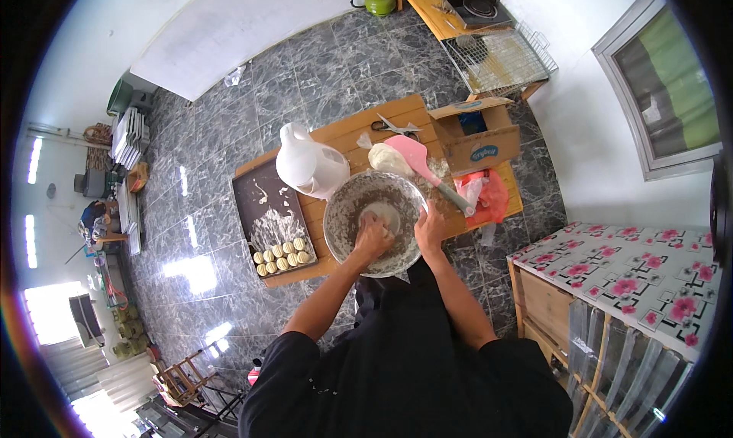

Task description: The person takes a piece of dough from a bowl and rolls it between their palms to form a sphere, then places it onto a baking sheet alongside other dough balls.

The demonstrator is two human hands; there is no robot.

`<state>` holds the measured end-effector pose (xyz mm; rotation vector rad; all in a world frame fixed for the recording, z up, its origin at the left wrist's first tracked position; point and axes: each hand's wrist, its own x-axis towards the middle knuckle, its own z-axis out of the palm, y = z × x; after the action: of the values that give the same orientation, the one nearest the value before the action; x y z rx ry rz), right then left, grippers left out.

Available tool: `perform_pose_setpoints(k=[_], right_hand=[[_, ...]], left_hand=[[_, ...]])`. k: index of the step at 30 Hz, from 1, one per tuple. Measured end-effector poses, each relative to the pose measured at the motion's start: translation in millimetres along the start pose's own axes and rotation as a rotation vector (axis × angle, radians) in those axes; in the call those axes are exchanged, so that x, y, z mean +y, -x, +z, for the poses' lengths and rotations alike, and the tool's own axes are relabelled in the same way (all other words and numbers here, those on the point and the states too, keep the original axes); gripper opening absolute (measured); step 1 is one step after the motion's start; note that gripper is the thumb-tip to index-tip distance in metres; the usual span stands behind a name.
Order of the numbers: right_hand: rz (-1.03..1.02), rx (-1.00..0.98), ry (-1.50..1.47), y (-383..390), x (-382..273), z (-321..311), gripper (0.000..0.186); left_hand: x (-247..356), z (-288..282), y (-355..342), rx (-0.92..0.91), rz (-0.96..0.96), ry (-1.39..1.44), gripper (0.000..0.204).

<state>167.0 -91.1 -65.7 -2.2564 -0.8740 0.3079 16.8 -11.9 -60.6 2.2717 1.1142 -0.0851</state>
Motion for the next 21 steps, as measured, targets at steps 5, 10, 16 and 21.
perform_pose_setpoints(k=[5,10,16,21], right_hand=[[0.018,0.021,-0.012,-1.1,0.6,0.2,0.025],[0.022,0.004,-0.064,-4.4,-5.1,-7.9,0.026],[0.004,0.01,-0.105,-3.5,-9.7,-7.1,0.022],[0.015,0.024,-0.082,-3.2,-5.5,1.0,0.019]], left_hand=[[-0.1,17.6,9.2,0.303,0.022,0.018,0.055],[2.6,6.9,22.3,-0.066,-0.105,0.068,0.06],[17.9,10.2,7.5,0.187,-0.035,-0.031,0.054],[19.8,34.9,2.9,0.089,-0.056,-0.02,0.045]])
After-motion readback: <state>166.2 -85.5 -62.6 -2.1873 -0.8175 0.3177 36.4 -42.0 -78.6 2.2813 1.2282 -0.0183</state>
